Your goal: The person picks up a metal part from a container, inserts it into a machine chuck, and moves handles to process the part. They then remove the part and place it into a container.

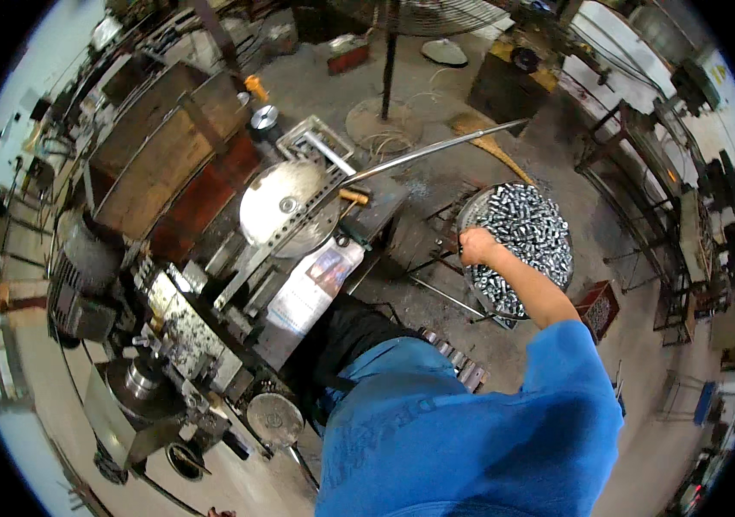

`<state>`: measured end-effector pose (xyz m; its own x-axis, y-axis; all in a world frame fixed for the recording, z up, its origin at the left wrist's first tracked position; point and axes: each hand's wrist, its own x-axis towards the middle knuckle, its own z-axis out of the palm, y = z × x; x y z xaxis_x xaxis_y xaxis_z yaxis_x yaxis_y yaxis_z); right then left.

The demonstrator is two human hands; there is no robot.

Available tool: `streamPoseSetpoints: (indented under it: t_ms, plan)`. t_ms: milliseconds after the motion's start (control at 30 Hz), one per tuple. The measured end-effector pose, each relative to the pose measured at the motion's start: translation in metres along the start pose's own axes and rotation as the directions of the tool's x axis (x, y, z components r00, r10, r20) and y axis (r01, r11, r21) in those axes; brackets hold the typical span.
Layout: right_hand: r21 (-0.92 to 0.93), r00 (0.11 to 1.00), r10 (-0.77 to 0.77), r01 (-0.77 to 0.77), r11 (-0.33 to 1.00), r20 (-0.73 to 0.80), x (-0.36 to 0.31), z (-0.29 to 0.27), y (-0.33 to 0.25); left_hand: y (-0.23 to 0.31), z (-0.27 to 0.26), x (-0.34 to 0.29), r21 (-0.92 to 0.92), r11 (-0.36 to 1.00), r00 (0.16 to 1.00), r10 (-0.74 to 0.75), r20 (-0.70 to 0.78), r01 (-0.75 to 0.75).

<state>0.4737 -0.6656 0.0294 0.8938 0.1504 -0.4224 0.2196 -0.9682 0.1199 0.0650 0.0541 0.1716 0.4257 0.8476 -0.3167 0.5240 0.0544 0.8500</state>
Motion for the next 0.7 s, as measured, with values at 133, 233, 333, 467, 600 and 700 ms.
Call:
streamPoseSetpoints:
  t_ms: [133, 233, 333, 467, 600, 700]
  plan:
    - [0.025, 0.995, 0.065, -0.067, 0.997, 0.073, 0.002, -0.007, 0.014, 0.010, 0.018, 0.004, 0.026, 0.999, 1.000, 0.031, -0.007, -0.031]
    - [0.038, 0.975, 0.138, -0.146, 0.988, 0.172, -0.009, -0.026, 0.007, 0.019, 0.030, 0.009, 0.050, 0.997, 0.998, 0.067, -0.008, -0.066]
    - [0.032, 0.990, 0.068, -0.073, 0.997, 0.126, -0.009, -0.016, 0.011, 0.033, 0.044, 0.012, 0.077, 0.990, 0.993, 0.119, -0.016, -0.118]
    - [0.028, 0.989, 0.106, -0.110, 0.994, 0.104, -0.005, -0.011, 0.010, 0.056, 0.058, 0.001, 0.144, 0.957, 0.959, 0.266, -0.096, -0.251]
    - [0.299, 0.938, 0.333, -0.290, 0.909, -0.100, -0.027, -0.039, 0.007, 0.096, 0.067, -0.016, 0.207, 0.861, 0.841, 0.502, -0.201, -0.464]
    - [0.532, 0.919, 0.177, 0.040, 0.846, -0.351, -0.044, -0.083, -0.028, 0.137, 0.072, -0.035, 0.169, 0.761, 0.727, 0.649, -0.226, -0.627]
